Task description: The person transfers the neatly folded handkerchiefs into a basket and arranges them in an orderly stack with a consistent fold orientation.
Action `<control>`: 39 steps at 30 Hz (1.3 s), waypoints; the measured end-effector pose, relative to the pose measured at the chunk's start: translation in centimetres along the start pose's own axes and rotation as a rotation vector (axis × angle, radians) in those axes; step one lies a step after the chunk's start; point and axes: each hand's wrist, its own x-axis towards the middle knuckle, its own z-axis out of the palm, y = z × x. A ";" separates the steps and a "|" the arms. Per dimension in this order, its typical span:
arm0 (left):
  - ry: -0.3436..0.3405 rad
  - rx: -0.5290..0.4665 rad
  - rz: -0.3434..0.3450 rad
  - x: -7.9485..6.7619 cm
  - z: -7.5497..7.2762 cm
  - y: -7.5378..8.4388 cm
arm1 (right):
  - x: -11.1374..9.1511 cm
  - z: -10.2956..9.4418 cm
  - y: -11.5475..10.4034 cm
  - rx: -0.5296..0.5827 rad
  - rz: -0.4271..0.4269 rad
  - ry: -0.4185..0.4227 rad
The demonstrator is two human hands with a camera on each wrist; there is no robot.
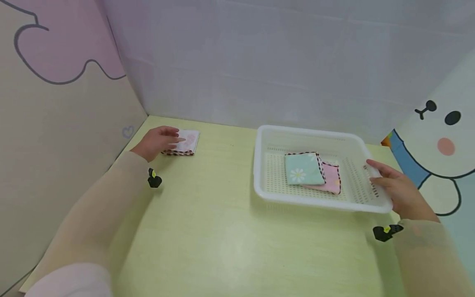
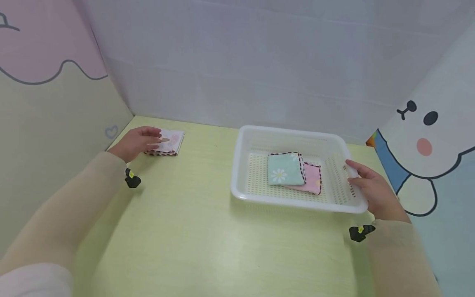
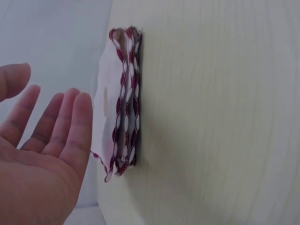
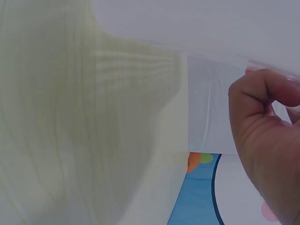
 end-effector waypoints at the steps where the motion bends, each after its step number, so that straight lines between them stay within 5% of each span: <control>1: 0.013 -0.006 0.001 0.1 -0.2 0.0 | 0.0 0.0 0.0 0.006 0.002 0.001; 7: 0.114 -0.062 -0.012 0.8 -0.8 0.1 | 0.0 0.0 0.0 0.028 0.001 0.002; 12: 0.175 -0.006 -0.052 1.4 -1.2 0.0 | 0.0 0.2 0.1 0.029 -0.002 0.000; 26: 0.232 0.153 -0.138 2.8 -1.9 -3.5 | 0.1 0.7 0.0 0.016 -0.015 0.016; 33: 0.276 0.147 -0.181 3.2 -1.2 -3.6 | 0.1 0.7 -0.1 0.112 -0.029 0.002; 39: 0.229 0.284 -0.198 3.4 -0.6 -3.1 | 0.2 0.8 -0.2 0.139 -0.047 -0.008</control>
